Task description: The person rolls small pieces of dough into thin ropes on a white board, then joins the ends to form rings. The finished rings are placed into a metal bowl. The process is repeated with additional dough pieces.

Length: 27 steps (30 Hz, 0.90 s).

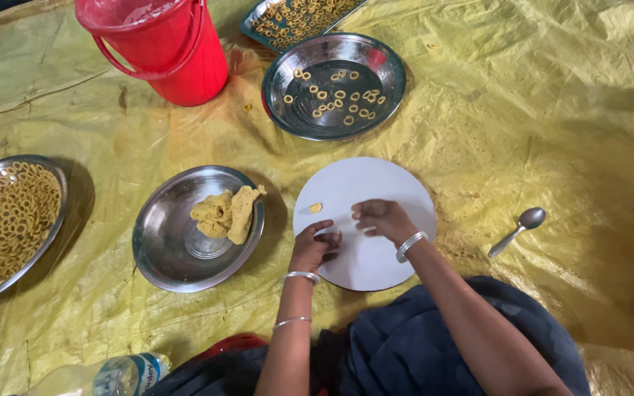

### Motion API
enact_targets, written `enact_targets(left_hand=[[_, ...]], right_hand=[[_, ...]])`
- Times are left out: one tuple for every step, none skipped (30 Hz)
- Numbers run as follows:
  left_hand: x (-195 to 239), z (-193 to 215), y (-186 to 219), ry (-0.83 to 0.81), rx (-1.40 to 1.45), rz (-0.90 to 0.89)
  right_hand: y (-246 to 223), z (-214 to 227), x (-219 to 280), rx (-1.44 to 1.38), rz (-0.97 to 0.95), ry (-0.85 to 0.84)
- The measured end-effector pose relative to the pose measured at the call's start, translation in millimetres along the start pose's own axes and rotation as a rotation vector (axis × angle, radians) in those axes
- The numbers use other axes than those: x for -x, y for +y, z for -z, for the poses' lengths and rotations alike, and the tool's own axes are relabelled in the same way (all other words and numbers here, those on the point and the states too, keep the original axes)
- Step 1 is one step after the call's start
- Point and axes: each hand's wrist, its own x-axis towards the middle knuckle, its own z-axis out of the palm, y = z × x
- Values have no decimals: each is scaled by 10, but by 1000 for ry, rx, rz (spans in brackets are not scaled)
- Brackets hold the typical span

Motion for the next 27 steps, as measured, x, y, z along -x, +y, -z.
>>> enact_targets(left_hand=[[6, -32, -11, 61, -103, -77], [14, -67, -23, 122, -206, -155], [25, -102, -40, 152, -324, -242], [36, -135, -56, 182, -441, -329], [45, -159, -65, 216, -558, -418], [47, -190, -71, 216, -586, -473], [56, -207, -81, 218, -615, -527], [67, -208, -86, 220, -644, -580], [71, -201, -82, 228, -632, -571], [71, -189, -73, 235, -621, -561], [67, -178, -65, 240, -609, -552], [61, -158, -54, 230, -501, -516], [48, -129, -36, 218, -393, -481], [38, -102, -24, 207, -285, -446], [35, -62, -14, 229, -308, -436], [36, -22, -7, 252, -331, -425], [39, 18, 1, 275, -356, -416], [52, 46, 2, 286, -345, -427], [56, 63, 21, 296, -334, -445], [68, 78, 39, 305, -322, -463], [77, 77, 55, 319, -358, -459], [86, 74, 70, 333, -394, -456], [96, 59, 72, 347, -429, -447], [88, 40, 81, 349, -429, -426], [93, 25, 67, 350, -429, -399], [89, 14, 57, 352, -428, -371], [81, 6, 50, 390, -505, -439]], right_hand=[[20, -39, 2, -70, -77, -28], [32, -80, 12, -140, -154, -56], [43, -112, 34, -169, -223, -71], [50, -137, 62, -199, -292, -86], [50, -158, 81, -227, -361, -105], [50, -167, 99, -272, -373, -132], [58, -174, 114, -316, -387, -162], [68, -171, 123, -361, -401, -192], [77, -160, 123, -341, -400, -207], [86, -141, 117, -320, -398, -222], [97, -115, 109, -301, -396, -235], [106, -95, 96, -256, -406, -232], [107, -69, 83, -212, -415, -229], [105, -39, 83, -167, -423, -225], [91, -14, 82, -69, -453, -296], [64, 20, 88, 31, -481, -366], [28, 49, 96, 130, -507, -437], [-16, 99, 118, 215, -507, -420], [-95, 195, 128, 300, -502, -399], [-181, 282, 124, 385, -495, -377], [-277, 385, 101, 584, -239, -378], [-361, 468, 58, 777, 23, -368], [-408, 535, 22, 271, 115, -234], [-438, 601, -20, -234, 206, -100], [-432, 635, -66, -237, 213, -14], [-410, 662, -111, -240, 220, 72], [-380, 672, -155, -243, 226, 157]])
